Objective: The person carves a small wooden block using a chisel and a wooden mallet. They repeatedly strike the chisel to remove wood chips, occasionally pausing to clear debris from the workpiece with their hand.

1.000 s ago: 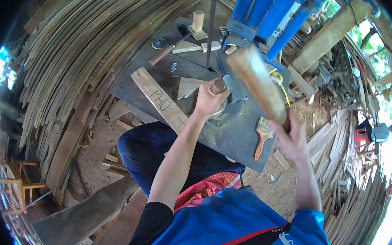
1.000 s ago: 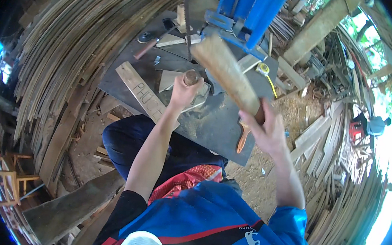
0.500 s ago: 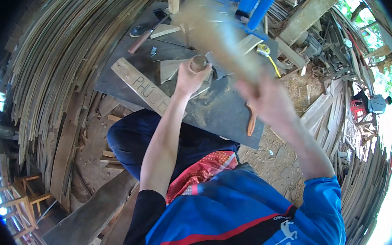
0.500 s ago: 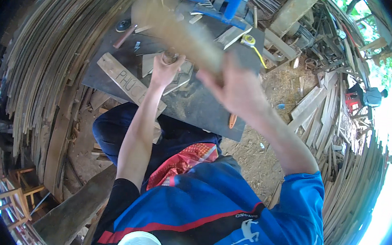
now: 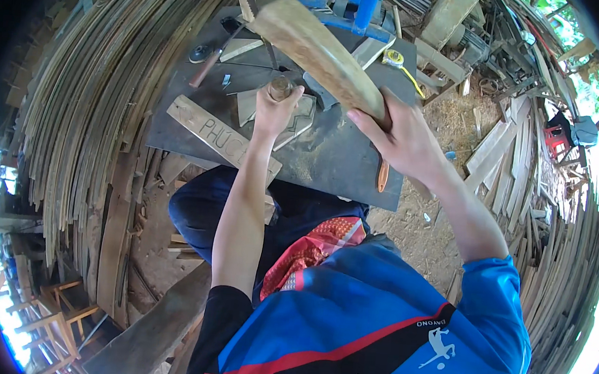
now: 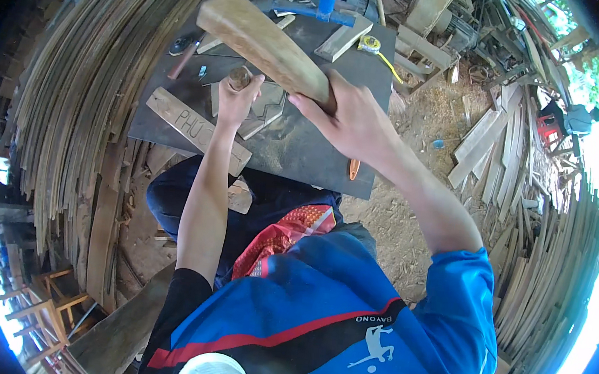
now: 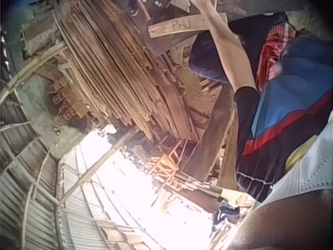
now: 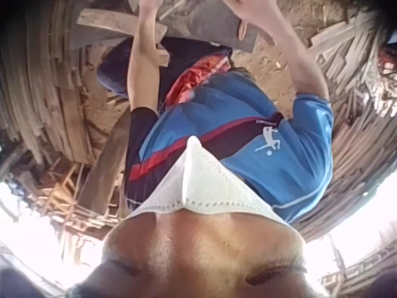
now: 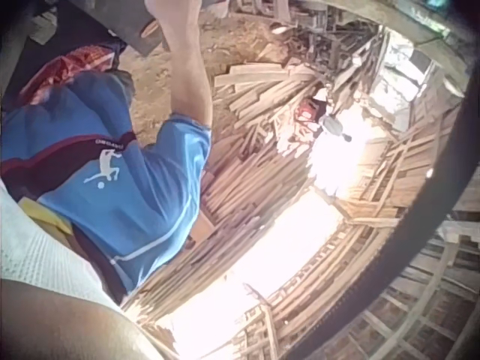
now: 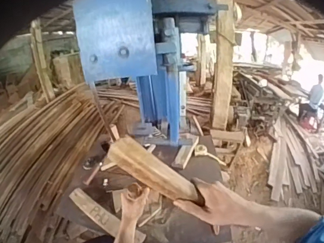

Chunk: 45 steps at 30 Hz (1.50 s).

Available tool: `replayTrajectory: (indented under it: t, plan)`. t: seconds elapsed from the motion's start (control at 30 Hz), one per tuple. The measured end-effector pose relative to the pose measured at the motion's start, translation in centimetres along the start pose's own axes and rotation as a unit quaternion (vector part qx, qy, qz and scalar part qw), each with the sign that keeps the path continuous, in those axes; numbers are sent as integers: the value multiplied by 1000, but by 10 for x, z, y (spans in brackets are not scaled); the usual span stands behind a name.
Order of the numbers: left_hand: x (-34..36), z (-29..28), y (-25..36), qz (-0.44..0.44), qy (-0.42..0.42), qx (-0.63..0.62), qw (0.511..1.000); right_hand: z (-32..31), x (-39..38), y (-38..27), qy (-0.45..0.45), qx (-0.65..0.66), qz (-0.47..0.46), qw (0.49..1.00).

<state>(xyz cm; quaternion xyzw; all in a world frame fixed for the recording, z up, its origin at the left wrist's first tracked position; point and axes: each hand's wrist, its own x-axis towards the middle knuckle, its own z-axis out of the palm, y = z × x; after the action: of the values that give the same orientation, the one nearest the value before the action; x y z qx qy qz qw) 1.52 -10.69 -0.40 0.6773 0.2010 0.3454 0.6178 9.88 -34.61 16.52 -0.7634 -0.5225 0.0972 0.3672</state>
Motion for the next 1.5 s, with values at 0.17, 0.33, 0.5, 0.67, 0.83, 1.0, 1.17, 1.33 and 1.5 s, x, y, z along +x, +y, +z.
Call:
replayTrajectory:
  t: [0.17,0.33,0.5,0.67,0.83,1.0,1.17,1.33,1.5]
  plan:
    - [-6,10,3,11,41,-23,999,21,-27,55,-72,15,149,986]
    - [-5,6,-4,14,44,-106,993,59,-51,106,-118,97,269,951]
    - [3,-31,-8,1,120,-239,964,83,-58,128,-156,91,328,927]
    - [10,-82,-22,-63,232,-339,909,94,-58,140,-197,97,365,905]
    - [-1,-108,-30,-47,314,-360,877,101,-63,150,-209,85,373,900]
    - [1,-117,-29,-61,402,-410,817,103,-61,151,-220,76,369,900]
    - [3,-126,-20,-6,356,-385,852,112,-71,167,-203,82,346,912]
    - [1,-88,-1,-19,235,-258,937,111,-69,165,-207,118,356,904]
    - [7,-35,9,-9,253,-100,962,118,-72,174,-200,101,337,914]
